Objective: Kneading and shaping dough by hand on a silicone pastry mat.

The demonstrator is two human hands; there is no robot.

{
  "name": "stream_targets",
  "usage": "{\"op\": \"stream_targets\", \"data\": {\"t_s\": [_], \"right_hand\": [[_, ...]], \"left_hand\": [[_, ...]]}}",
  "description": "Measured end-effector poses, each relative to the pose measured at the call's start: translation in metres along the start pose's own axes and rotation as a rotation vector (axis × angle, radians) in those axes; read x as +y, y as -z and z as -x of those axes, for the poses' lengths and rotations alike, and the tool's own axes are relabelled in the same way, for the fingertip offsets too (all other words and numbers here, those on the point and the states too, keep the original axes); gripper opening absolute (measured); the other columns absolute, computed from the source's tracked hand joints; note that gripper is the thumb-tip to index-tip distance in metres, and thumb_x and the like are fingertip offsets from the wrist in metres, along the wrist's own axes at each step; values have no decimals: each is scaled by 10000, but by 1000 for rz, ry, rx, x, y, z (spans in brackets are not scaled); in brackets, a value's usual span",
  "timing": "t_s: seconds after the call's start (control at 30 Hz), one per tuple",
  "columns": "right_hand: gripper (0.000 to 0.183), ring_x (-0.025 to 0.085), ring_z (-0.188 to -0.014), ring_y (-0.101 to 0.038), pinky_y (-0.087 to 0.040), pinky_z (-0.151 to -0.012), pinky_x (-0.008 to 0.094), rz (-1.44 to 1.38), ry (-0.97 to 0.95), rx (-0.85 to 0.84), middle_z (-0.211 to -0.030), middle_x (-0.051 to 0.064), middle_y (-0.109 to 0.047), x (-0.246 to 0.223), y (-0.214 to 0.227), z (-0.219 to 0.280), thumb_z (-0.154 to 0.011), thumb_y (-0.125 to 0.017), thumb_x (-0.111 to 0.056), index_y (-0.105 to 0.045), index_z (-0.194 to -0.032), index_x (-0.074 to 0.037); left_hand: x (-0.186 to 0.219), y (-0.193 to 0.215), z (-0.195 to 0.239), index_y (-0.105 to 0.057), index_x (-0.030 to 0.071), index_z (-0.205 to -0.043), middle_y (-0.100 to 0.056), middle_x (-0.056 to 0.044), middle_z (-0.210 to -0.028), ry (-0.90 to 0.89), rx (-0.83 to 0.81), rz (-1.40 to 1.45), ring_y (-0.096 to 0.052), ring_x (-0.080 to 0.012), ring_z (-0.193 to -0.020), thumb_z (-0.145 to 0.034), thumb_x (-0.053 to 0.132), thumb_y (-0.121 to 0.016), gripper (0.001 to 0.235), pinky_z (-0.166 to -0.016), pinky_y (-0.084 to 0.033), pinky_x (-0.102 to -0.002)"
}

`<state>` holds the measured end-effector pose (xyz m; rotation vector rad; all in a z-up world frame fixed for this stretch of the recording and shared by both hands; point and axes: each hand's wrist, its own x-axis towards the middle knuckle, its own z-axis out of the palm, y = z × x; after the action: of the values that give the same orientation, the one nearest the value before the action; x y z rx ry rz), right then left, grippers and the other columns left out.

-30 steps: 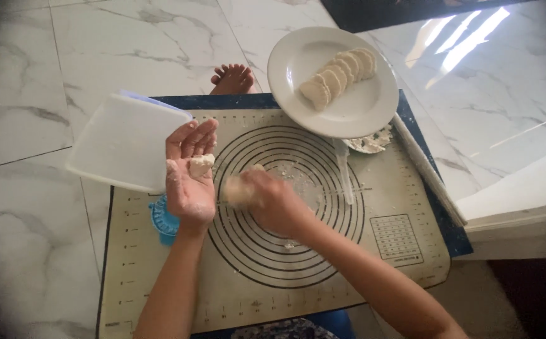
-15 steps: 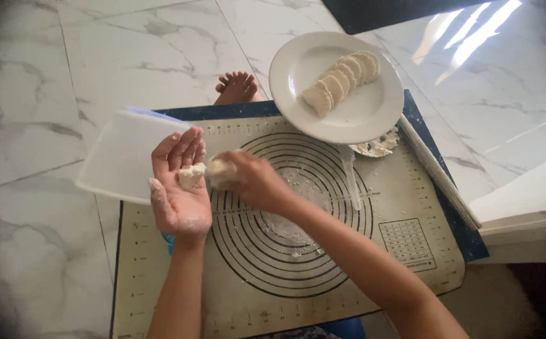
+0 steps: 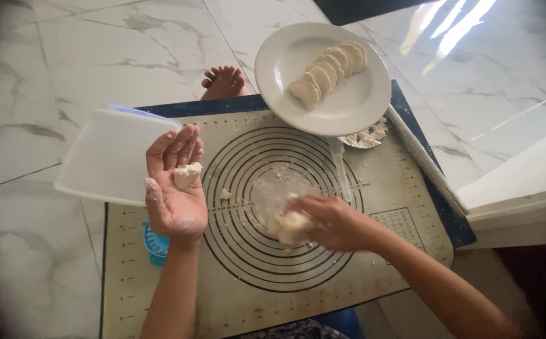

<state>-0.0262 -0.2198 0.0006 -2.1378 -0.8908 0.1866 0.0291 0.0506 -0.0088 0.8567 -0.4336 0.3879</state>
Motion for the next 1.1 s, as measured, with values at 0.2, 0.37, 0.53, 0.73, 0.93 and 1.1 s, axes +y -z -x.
{"op": "stream_targets", "data": {"t_s": [0.2, 0.37, 0.53, 0.73, 0.93, 1.1], "right_hand": [[345, 315, -1185, -700, -619, -1032, 437, 248, 128, 269, -1224, 94, -733, 4, -48, 54, -737, -872, -56, -710, -1032, -134], [365, 418, -1111, -699, -631, -872, 502, 118, 16, 320, -1222, 169, -712, 23, -49, 44, -799, -744, 0, -703, -1150, -95], [400, 340, -1043, -756, -615, -825, 468, -150, -163, 431, -1119, 151, -789, -5, -25, 15, -803, -798, -38, -710, -1193, -58], [410, 239, -989, -752, -616, -770, 411, 27, -164, 628, -1048, 76, -775, 22, -24, -14, -838, -816, -165, -692, -1228, -146], [353, 398, -1051, -719, -636, -860, 483, 368, 67, 327, -1112, 185, -739, 27, -37, -15, -822, -739, -20, -696, -1160, -111], [315, 289, -892, -755, -637, -661, 353, -27, 5, 205, -1032, 132, -780, 21, -18, -6, -808, -716, 6, -732, -1108, -89]], "left_hand": [[7, -5, 5, -401, 49, -1487, -510, -182, -1494, 44, -17, 0, -474, -283, -1464, -1042, 484, -361, 624, -1278, -361, -421], [-3, -2, 5, -388, 67, -1459, -502, -191, -1481, 33, -10, -37, -471, -291, -1459, -1019, 527, -346, 638, -1257, -353, -419], [-13, 2, 4, -389, 86, -1421, -515, -183, -1453, 30, 29, -52, -490, -282, -1438, -999, 570, -340, 644, -1227, -364, -409], [-10, 2, 4, -382, 99, -1429, -503, -178, -1457, 38, 30, -73, -472, -286, -1447, -1000, 564, -328, 636, -1237, -345, -412], [-10, 2, 2, -380, 90, -1428, -496, -189, -1461, 41, 49, -23, -468, -291, -1448, -995, 569, -343, 647, -1243, -335, -425], [-9, 2, 3, -384, 93, -1431, -498, -173, -1460, 57, 44, -28, -463, -288, -1453, -991, 562, -341, 644, -1240, -333, -424]]}}
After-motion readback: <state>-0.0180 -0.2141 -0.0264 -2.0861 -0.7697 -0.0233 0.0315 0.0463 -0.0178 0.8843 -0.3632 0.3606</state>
